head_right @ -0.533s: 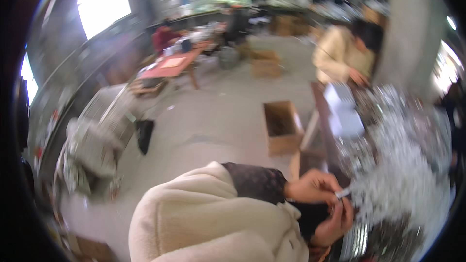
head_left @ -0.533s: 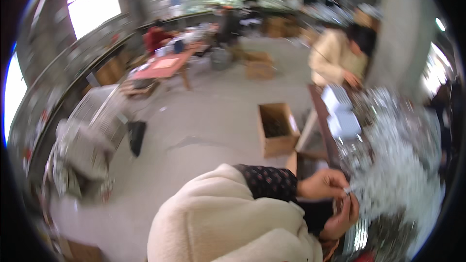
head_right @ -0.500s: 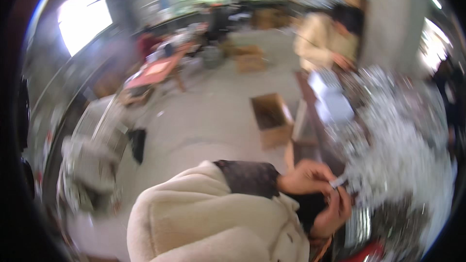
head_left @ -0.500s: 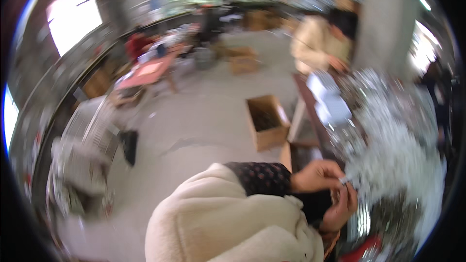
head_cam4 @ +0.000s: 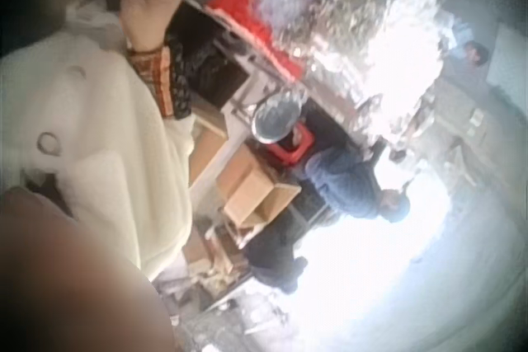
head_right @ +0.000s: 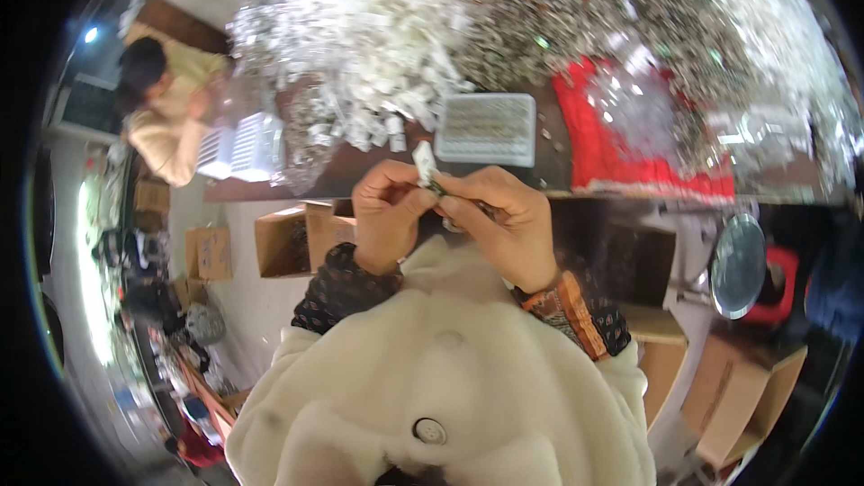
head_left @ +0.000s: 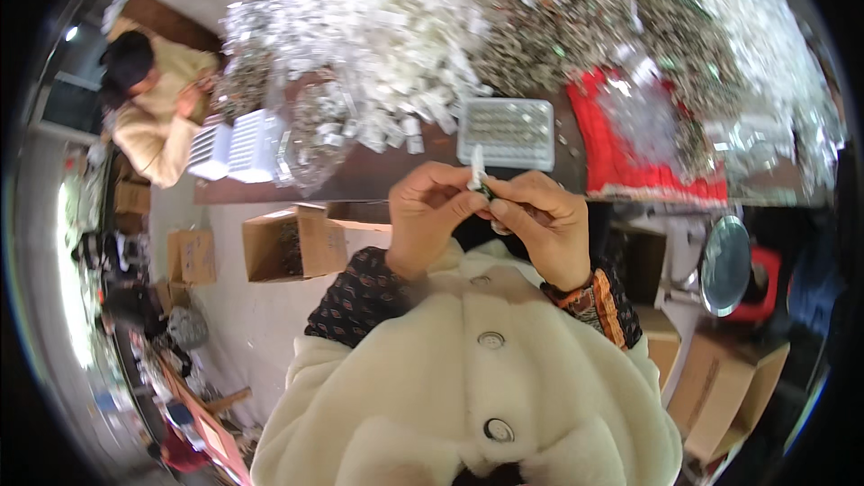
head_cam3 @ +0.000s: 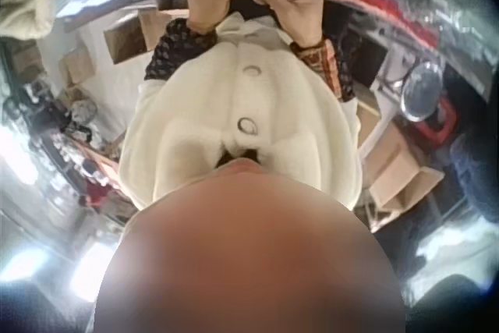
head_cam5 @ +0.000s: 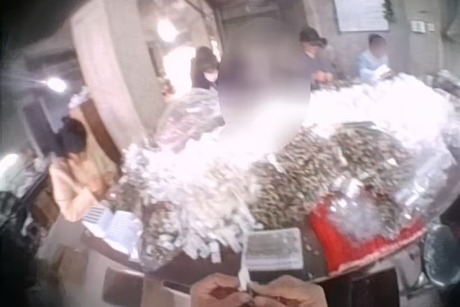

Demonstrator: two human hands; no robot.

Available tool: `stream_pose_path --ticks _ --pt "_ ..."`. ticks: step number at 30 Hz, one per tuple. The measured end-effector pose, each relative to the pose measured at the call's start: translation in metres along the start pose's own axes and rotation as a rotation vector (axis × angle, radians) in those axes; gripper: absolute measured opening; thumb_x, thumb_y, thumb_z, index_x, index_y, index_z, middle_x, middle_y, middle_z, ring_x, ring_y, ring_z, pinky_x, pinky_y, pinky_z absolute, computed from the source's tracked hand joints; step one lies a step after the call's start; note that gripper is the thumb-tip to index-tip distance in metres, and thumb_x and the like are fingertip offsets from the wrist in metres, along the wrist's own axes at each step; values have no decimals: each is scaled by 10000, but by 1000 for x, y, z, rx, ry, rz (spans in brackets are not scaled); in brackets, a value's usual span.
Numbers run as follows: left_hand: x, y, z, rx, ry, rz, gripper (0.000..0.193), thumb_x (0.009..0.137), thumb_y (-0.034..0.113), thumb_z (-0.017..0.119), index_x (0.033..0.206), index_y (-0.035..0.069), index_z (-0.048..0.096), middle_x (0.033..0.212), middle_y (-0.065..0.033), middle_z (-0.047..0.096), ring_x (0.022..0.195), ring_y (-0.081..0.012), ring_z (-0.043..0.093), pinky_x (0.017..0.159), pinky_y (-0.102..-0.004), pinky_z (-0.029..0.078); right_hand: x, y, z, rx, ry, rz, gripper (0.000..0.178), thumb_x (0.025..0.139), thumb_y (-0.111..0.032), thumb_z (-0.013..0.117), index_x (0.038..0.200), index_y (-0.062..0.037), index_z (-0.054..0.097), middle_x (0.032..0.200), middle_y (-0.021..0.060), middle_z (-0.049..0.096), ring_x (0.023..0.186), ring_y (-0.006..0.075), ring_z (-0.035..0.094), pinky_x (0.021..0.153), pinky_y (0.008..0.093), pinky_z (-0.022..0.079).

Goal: The person assembles small electronic components by inserting a white plastic housing and a metal piece into a string of LED lights. They repeatedly pick up components, insert them into the light string, and test the connection by activating the lights, which illuminate briefly. The person places the assembled units into a tray on the table.

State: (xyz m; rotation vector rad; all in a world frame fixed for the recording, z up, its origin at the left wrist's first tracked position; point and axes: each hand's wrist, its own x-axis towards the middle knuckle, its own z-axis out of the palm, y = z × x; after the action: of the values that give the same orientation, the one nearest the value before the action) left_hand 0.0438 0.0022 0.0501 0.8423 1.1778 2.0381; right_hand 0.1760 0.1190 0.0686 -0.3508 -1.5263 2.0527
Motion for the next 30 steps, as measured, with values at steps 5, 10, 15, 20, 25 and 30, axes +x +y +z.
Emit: stream_pose_path --ticks 5,10,15,20,25,30 --pt "10 -11 5 -82 -32 9 218 885 -93 675 1087 -32 623 965 -117 687 846 -150 676 757 -291 595 -3 3 1 -145 76 -127 305 866 82 689 1142 -42 729 935 45 661 833 86 622 709 223 503" --pt "11 -7 -11 44 -50 10 227 864 -83 703 1069 -33 619 989 -133 696 871 -159 683 773 -298 591 2 -5 6 -370 62 -131 304 858 85 698 1132 -41 729 927 58 671 814 109 646 700 218 514" --pt "7 -11 -26 41 -51 -17 237 852 -48 730 1053 -23 607 1034 -151 714 938 -191 699 835 -326 581 5 1 13 -448 25 -151 303 852 73 713 1130 -47 729 921 64 668 800 110 639 688 224 513" --pt "0 -30 -14 -140 110 40 219 910 -54 660 1110 -10 581 1041 -129 701 947 -163 674 831 -300 563 11 17 21 -484 72 -131 304 847 53 725 1132 -52 729 919 54 668 793 103 632 685 235 510" --pt "-3 -37 -11 -149 133 72 204 951 -49 610 1142 -2 557 1059 -119 690 903 -138 654 783 -280 557 14 25 24 -302 132 28 318 840 43 713 1146 -40 683 913 23 659 801 53 604 679 219 499" --pt "-3 -38 -12 -122 125 92 223 955 -42 608 1161 13 543 1077 -130 687 854 -128 637 753 -275 550 14 16 17 -252 69 181 321 875 107 615 1174 4 563 950 31 609 869 84 615 763 224 496"
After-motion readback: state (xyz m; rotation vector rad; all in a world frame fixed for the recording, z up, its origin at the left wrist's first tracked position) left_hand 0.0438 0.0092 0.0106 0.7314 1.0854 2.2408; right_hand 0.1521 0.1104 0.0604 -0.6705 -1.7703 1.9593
